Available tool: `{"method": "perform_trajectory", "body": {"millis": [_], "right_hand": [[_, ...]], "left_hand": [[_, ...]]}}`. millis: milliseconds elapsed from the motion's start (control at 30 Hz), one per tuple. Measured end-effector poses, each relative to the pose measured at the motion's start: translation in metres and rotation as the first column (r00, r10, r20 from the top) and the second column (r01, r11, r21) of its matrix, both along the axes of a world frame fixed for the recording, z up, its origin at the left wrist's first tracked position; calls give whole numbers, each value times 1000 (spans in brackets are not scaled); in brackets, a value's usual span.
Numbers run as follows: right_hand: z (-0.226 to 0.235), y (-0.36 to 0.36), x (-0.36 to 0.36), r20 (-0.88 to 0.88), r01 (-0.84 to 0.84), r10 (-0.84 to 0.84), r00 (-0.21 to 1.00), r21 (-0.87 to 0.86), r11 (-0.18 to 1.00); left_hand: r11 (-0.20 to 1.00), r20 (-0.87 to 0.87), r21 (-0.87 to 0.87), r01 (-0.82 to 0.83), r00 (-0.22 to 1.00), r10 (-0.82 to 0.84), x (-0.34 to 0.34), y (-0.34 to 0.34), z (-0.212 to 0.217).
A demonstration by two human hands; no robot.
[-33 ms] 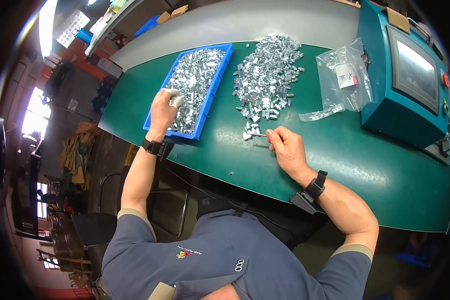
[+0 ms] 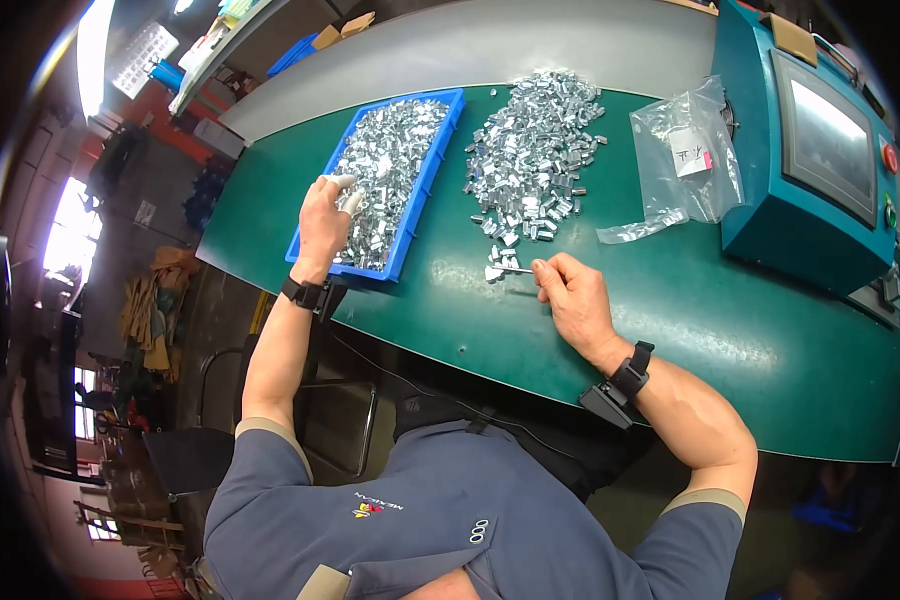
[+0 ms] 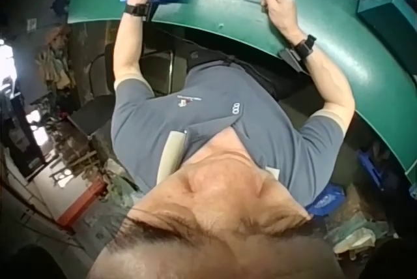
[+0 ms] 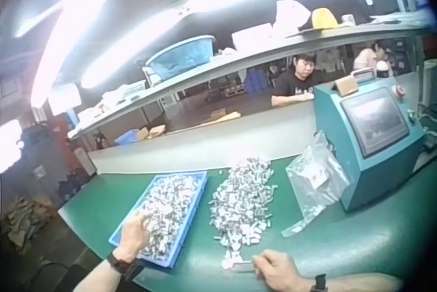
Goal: The person picks up a metal pin and a metal clip, slides the clip onto the pin, and places the assembled unit into a plastic bag. They repeat this process several times before moving the bag aside on the table.
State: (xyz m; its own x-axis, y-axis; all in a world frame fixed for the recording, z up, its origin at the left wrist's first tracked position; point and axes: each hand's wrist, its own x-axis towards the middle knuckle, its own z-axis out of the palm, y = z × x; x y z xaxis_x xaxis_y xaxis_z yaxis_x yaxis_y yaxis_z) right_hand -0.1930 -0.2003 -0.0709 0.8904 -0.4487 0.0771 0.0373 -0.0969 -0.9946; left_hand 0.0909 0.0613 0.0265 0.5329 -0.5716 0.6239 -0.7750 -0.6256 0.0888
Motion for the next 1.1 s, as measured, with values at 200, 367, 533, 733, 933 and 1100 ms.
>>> {"method": "perform_trajectory", "body": {"millis": [200,367,533,733,933,1100], "right_hand": [[3,-1,-2,-20,2,-1,1000,16,1000],[-4,0,2,31,12,-14,999,47,999],[-4,0,3,59,33,-36,998,65,997],[-2,0,1,56,46,-49,997,50,998],[4,-1,0,0,33,-33,999,22,999],[8,2,-3,-53,-13,8,999,-99,995]], "left_hand": [[930,-293,66,362,898,-329,-51,-74,-48],[915,-318,76,397,879,-355,-61,-96,-65],[909,-369,-48,413,839,-401,-82,-83,-59],[864,-457,-120,489,745,-486,-125,-83,-40],[825,-398,-63,562,744,-537,-137,-90,-35],[793,-414,-72,605,705,-576,-146,-99,-41]]}}
